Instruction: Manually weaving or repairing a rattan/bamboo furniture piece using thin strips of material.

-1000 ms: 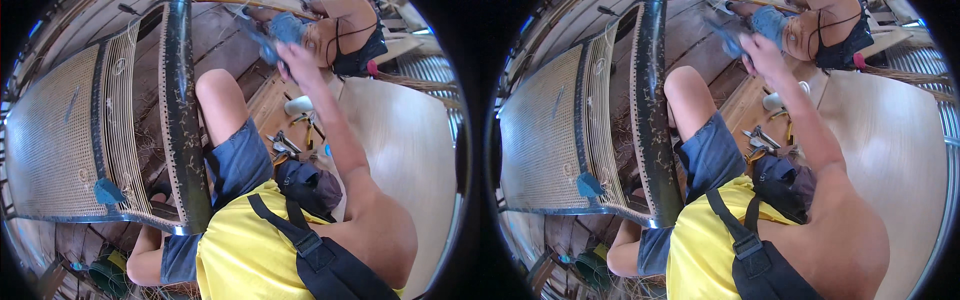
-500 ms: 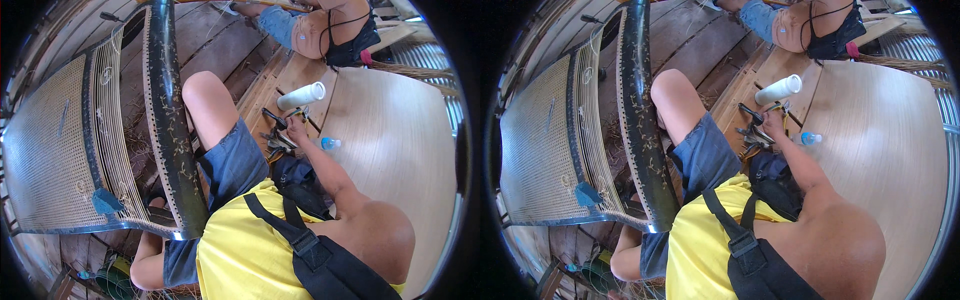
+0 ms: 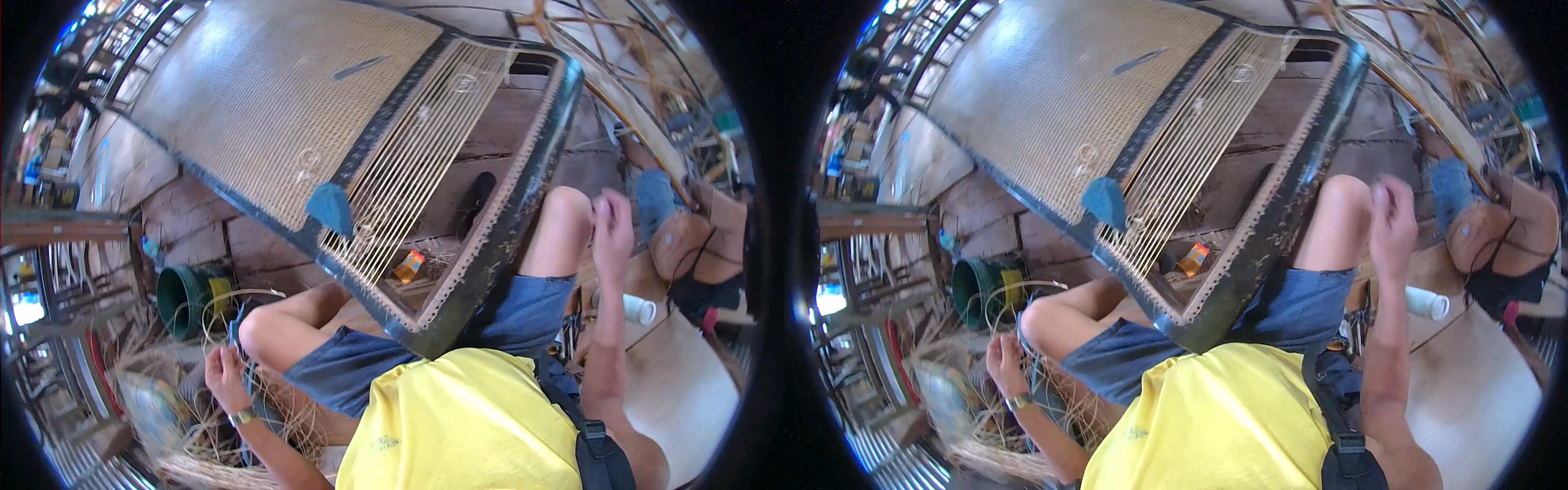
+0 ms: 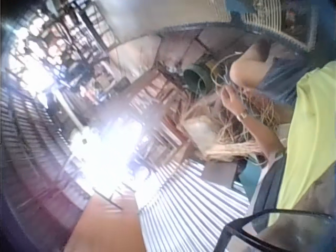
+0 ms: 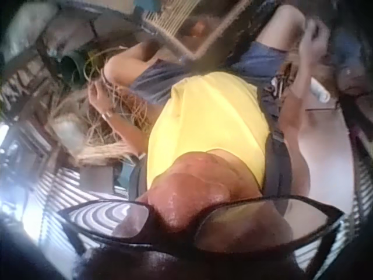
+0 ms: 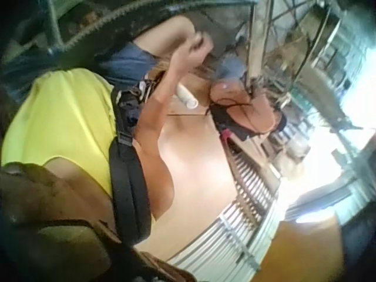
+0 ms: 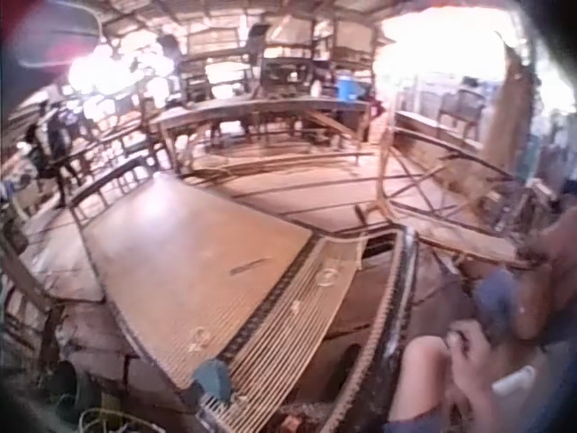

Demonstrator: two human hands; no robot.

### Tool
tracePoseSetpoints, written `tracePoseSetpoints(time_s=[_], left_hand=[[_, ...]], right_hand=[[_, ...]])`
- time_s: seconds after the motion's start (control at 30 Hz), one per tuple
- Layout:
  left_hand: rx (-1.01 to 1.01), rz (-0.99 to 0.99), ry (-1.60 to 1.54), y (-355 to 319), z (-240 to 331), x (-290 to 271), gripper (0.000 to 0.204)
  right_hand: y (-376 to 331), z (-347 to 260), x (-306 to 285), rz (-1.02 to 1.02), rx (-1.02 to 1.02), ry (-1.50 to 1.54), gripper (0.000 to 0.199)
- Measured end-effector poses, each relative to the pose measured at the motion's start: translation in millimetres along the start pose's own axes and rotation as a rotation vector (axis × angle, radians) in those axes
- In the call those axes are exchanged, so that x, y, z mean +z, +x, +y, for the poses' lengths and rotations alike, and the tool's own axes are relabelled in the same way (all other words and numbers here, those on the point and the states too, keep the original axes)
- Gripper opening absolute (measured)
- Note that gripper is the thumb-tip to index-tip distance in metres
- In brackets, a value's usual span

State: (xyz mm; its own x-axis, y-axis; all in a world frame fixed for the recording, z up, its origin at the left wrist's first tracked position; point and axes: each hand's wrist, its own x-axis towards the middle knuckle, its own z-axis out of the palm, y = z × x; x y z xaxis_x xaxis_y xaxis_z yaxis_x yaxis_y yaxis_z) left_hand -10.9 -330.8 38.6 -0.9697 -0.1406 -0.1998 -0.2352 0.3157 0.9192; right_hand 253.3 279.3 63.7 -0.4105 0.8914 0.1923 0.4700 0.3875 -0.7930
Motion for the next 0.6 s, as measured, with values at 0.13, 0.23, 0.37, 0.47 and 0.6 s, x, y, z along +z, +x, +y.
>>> tracePoseSetpoints(time_s=[0.13,0.23,0.37,0.47,0.6], left_hand=[[-0.018,0.026,-0.043,-8,-2,0,0.014],[-0.024,0.028,-0.058,-12,-10,0,0.013],[-0.002,-0.028,-0.043,-15,-12,12,0.013],[-0.046,-0.026,-0.064,-23,-27,-8,0.013],[-0.067,0.061,-0.169,-21,-48,-22,0.013]], right_hand=[[10,-132,145,-0.628,-0.244,0.041,0.038],[-31,-165,254,-0.852,-0.707,-0.167,0.066],[-85,-190,335,-0.997,-0.647,-0.567,0.069],[-94,-181,362,-0.976,-0.732,-0.637,0.057],[-67,-215,384,-0.856,-0.826,-0.454,0.036]])
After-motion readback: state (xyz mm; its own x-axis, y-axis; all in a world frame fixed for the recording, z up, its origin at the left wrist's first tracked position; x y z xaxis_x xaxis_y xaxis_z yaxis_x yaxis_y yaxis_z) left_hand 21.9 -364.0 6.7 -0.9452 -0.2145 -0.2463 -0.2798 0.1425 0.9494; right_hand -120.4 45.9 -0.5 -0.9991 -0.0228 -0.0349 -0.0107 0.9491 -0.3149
